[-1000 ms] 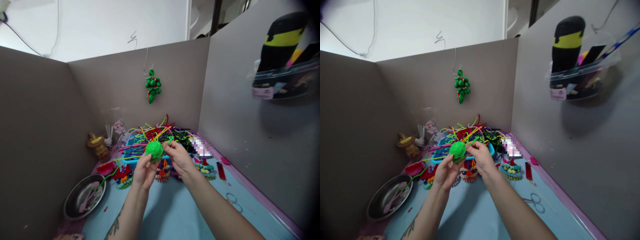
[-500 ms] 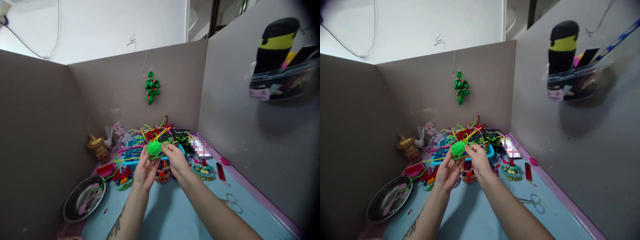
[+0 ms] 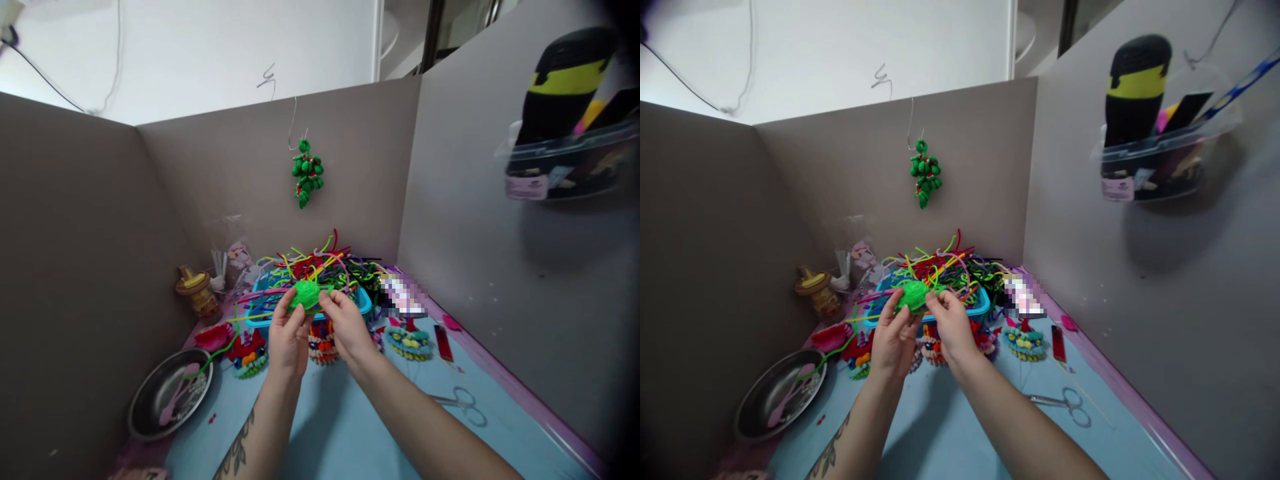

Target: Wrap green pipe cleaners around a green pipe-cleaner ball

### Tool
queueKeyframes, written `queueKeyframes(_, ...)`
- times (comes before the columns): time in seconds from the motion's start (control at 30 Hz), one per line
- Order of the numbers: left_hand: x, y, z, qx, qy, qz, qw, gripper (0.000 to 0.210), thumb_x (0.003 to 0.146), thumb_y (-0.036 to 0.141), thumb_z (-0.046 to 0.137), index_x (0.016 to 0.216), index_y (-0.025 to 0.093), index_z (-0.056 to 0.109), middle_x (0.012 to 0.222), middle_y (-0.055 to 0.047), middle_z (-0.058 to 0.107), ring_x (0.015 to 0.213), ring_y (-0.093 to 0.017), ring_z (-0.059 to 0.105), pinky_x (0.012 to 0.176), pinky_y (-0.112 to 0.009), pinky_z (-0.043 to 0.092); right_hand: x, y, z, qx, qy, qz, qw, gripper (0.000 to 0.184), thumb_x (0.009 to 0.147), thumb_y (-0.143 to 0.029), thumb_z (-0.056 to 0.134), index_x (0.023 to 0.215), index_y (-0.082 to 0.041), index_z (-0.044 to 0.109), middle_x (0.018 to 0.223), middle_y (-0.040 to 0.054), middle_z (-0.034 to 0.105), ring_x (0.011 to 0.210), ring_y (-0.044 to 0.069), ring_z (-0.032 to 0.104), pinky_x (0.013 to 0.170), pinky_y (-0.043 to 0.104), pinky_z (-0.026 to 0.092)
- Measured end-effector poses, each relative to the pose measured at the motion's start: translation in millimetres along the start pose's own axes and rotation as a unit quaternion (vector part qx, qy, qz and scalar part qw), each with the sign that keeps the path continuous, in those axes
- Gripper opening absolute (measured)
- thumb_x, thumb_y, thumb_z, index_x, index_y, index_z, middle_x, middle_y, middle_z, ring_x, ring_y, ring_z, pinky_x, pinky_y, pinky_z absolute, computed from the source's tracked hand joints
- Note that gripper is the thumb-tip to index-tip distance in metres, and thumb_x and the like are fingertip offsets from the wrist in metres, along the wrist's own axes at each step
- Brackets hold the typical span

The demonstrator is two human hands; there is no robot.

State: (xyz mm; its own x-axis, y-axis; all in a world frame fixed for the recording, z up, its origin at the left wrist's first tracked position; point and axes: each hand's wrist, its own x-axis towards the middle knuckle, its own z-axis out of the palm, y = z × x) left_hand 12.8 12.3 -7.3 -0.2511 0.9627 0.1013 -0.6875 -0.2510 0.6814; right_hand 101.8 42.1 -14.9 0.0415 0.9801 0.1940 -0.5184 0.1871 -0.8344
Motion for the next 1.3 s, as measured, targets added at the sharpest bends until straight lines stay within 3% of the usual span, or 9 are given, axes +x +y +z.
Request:
queueKeyframes(0.1, 0, 4, 1.2, 0.013, -0.011, 0.017, 1.000, 0.050, 0.058, 0.016, 0.082, 0.105, 0.024, 0.066, 0.093, -0.003, 0.074, 0.085, -0.015, 0.069, 0.080, -0.026, 0.052, 0, 1, -2, -0.030, 0.039, -0.032, 0.998, 0.031, 0.070, -0.042, 0.071, 0.070, -0.020, 0.049, 0.066, -0.0062, 0.047, 0.060, 0.011, 0.045, 0.061, 0.025, 0.039)
queueKeyframes(0.23, 3, 9, 0.9, 0.028, -0.003, 0.037, 0.999, 0.056, 0.056, 0.016, 0.083, 0.109, 0.024, 0.065, 0.090, -0.003, 0.073, 0.081, -0.014, 0.069, 0.078, -0.025, 0.052, 2, -8, -11, -0.161, 0.062, -0.138, 0.975, 0.020, 0.075, -0.030, 0.066, 0.086, -0.022, 0.051, 0.073, -0.0049, 0.048, 0.065, 0.012, 0.047, 0.063, 0.025, 0.040)
queueKeyframes(0.37, 6, 12, -0.1, 0.039, 0.015, 0.057, 0.997, 0.053, 0.057, 0.018, 0.083, 0.107, 0.023, 0.065, 0.082, 0.000, 0.072, 0.076, -0.013, 0.068, 0.074, -0.024, 0.052, 8, -27, -22, -0.349, -0.033, -0.228, 0.908, 0.017, 0.079, -0.019, 0.059, 0.095, -0.022, 0.062, 0.080, 0.0000, 0.053, 0.072, 0.016, 0.053, 0.066, 0.028, 0.043)
queueKeyframes(0.47, 6, 12, -0.5, 0.049, 0.023, 0.069, 0.996, 0.051, 0.058, 0.019, 0.083, 0.106, 0.023, 0.066, 0.079, 0.001, 0.071, 0.073, -0.012, 0.067, 0.073, -0.023, 0.052, 13, -34, -28, -0.429, -0.079, -0.232, 0.869, 0.020, 0.078, -0.016, 0.061, 0.097, -0.021, 0.065, 0.085, 0.0020, 0.057, 0.076, 0.018, 0.056, 0.070, 0.031, 0.046)
queueKeyframes(0.6, 4, 11, 0.2, 0.061, 0.016, 0.077, 0.995, 0.048, 0.059, 0.022, 0.083, 0.105, 0.023, 0.067, 0.079, 0.001, 0.071, 0.073, -0.011, 0.067, 0.075, -0.022, 0.052, 8, -38, -27, -0.474, -0.072, -0.306, 0.823, 0.023, 0.078, -0.017, 0.064, 0.101, -0.021, 0.065, 0.098, 0.0068, 0.055, 0.094, 0.022, 0.055, 0.085, 0.038, 0.046)
queueKeyframes(0.73, -1, 8, 2.3, 0.054, -0.020, 0.067, 0.996, 0.040, 0.067, 0.029, 0.077, 0.106, 0.023, 0.068, 0.103, -0.005, 0.072, 0.091, -0.017, 0.067, 0.080, -0.027, 0.053, -6, -43, -17, -0.492, -0.084, -0.400, 0.769, 0.014, 0.082, -0.018, 0.062, 0.096, -0.020, 0.065, 0.100, 0.0085, 0.056, 0.100, 0.024, 0.050, 0.090, 0.040, 0.043)
queueKeyframes(0.97, -11, -1, 1.8, 0.165, -0.027, 0.082, 0.983, 0.043, 0.075, 0.030, 0.071, 0.117, 0.023, 0.063, 0.115, -0.007, 0.067, 0.102, -0.019, 0.063, 0.089, -0.029, 0.048, -15, -45, -13, -0.543, -0.092, -0.431, 0.715, 0.007, 0.087, -0.019, 0.057, 0.089, -0.020, 0.064, 0.089, 0.0063, 0.063, 0.090, 0.022, 0.052, 0.084, 0.040, 0.041)
queueKeyframes(1.07, -14, 0, 3.0, 0.207, -0.029, 0.094, 0.974, 0.046, 0.075, 0.029, 0.071, 0.120, 0.023, 0.061, 0.106, -0.006, 0.069, 0.094, -0.016, 0.064, 0.084, -0.027, 0.049, -16, -45, -13, -0.562, -0.092, -0.448, 0.689, 0.009, 0.089, -0.019, 0.053, 0.088, -0.020, 0.063, 0.088, 0.0062, 0.065, 0.089, 0.022, 0.052, 0.084, 0.040, 0.039)
queueKeyframes(1.3, -14, 2, 7.6, 0.256, -0.008, 0.129, 0.958, 0.044, 0.071, 0.026, 0.074, 0.113, 0.019, 0.064, 0.079, -0.002, 0.068, 0.074, -0.015, 0.064, 0.069, -0.024, 0.050, -14, -42, -14, -0.583, -0.100, -0.412, 0.693, 0.012, 0.089, -0.020, 0.051, 0.084, -0.020, 0.061, 0.086, 0.0072, 0.063, 0.089, 0.023, 0.051, 0.082, 0.040, 0.038)
